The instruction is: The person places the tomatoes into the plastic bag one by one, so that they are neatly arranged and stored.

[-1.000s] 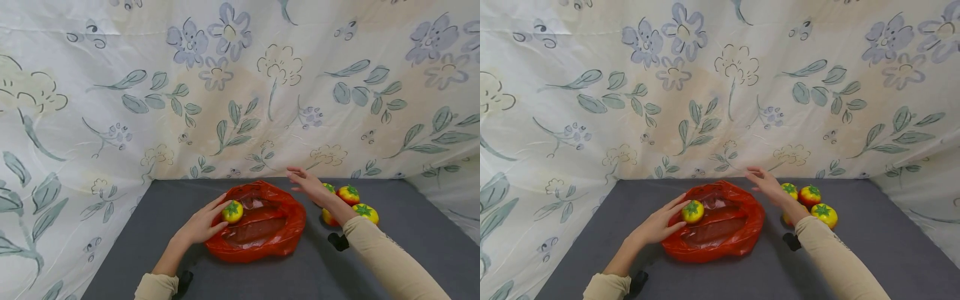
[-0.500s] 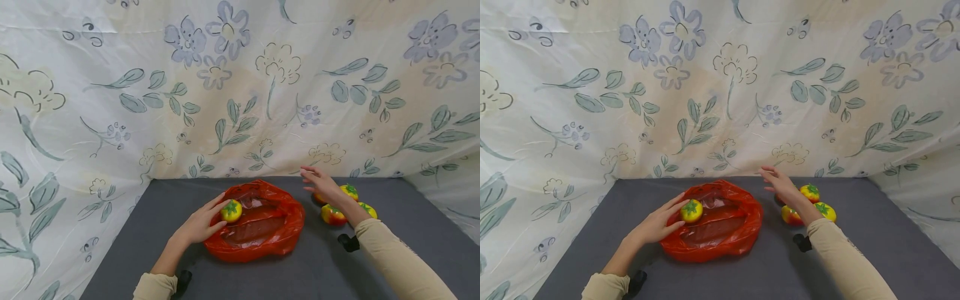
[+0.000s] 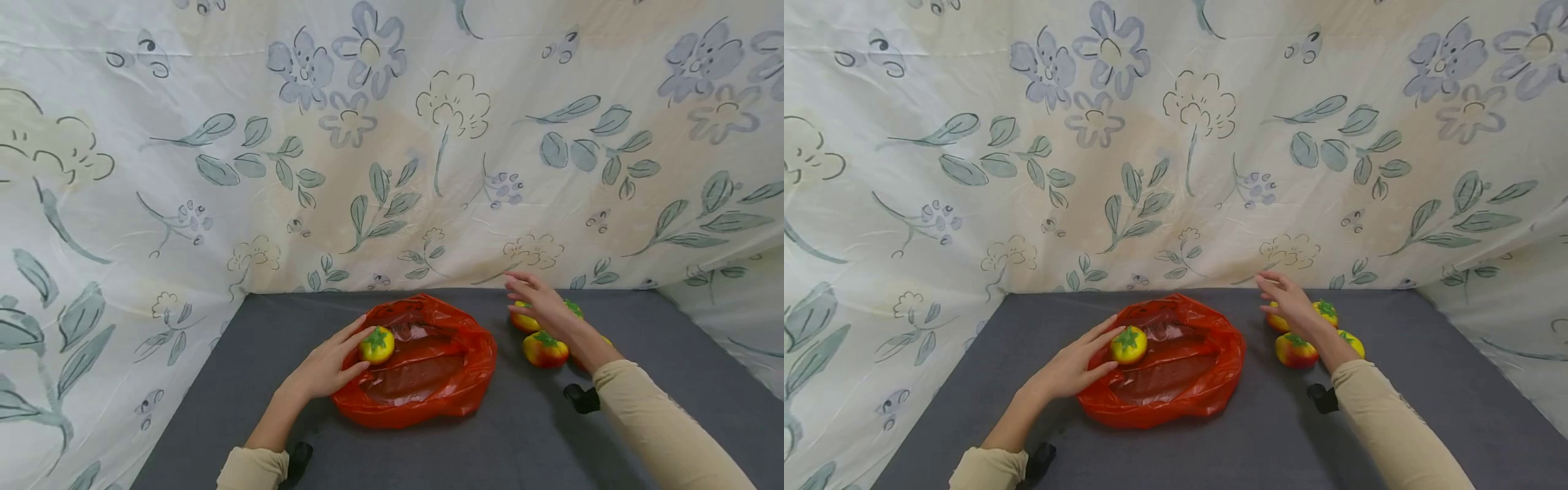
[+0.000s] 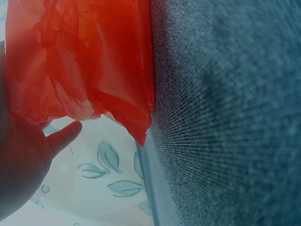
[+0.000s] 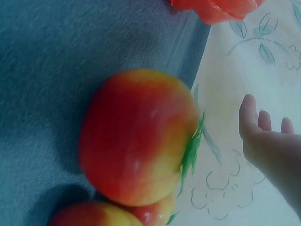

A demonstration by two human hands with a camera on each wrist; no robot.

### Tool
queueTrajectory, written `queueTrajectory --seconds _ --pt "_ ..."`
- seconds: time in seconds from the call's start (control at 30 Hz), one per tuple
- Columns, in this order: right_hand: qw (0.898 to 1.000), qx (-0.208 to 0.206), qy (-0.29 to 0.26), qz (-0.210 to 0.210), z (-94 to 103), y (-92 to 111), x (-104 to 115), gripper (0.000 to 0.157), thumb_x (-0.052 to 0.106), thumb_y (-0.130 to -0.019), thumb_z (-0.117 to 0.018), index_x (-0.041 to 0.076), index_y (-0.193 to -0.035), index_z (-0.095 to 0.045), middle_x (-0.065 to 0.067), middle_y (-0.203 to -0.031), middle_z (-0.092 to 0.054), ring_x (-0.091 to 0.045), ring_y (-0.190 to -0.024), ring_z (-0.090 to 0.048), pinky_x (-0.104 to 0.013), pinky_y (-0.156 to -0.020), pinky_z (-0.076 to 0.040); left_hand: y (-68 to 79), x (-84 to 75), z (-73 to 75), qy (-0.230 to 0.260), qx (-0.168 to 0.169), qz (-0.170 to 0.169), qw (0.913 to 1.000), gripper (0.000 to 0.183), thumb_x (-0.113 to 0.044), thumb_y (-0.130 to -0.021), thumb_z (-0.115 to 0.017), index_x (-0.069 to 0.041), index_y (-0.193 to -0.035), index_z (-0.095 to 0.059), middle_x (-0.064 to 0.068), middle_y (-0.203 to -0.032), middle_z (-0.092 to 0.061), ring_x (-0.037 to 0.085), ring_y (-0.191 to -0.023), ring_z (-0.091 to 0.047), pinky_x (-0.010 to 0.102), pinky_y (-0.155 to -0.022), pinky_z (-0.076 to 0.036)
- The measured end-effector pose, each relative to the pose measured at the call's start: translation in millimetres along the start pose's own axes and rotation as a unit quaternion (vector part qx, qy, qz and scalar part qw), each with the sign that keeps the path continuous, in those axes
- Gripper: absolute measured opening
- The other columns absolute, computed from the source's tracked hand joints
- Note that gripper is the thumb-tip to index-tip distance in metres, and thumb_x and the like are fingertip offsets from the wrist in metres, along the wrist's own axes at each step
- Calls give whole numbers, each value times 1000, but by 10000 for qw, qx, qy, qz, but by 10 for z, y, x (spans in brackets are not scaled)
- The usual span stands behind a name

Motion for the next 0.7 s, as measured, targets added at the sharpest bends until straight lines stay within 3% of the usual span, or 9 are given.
queueTrajectory --seconds 0.7 --pt "9990 -387 103 -211 479 185 -120 79 47 -100 -40 2 -152 -1 -31 -151 -8 -47 -137 -14 -55 -107 -23 -3 2 -5 -16 105 159 9998 64 -29 -91 -65 -18 -148 -38 3 -157 -20 27 -137 -31 54 -102 -34"
Point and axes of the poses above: each hand's wrist, its own y-axis away from the middle knuckle, its own z-axis out of the back of the hand, x = y × z, the point moved 3 cm from there along -y, towards the middle knuckle
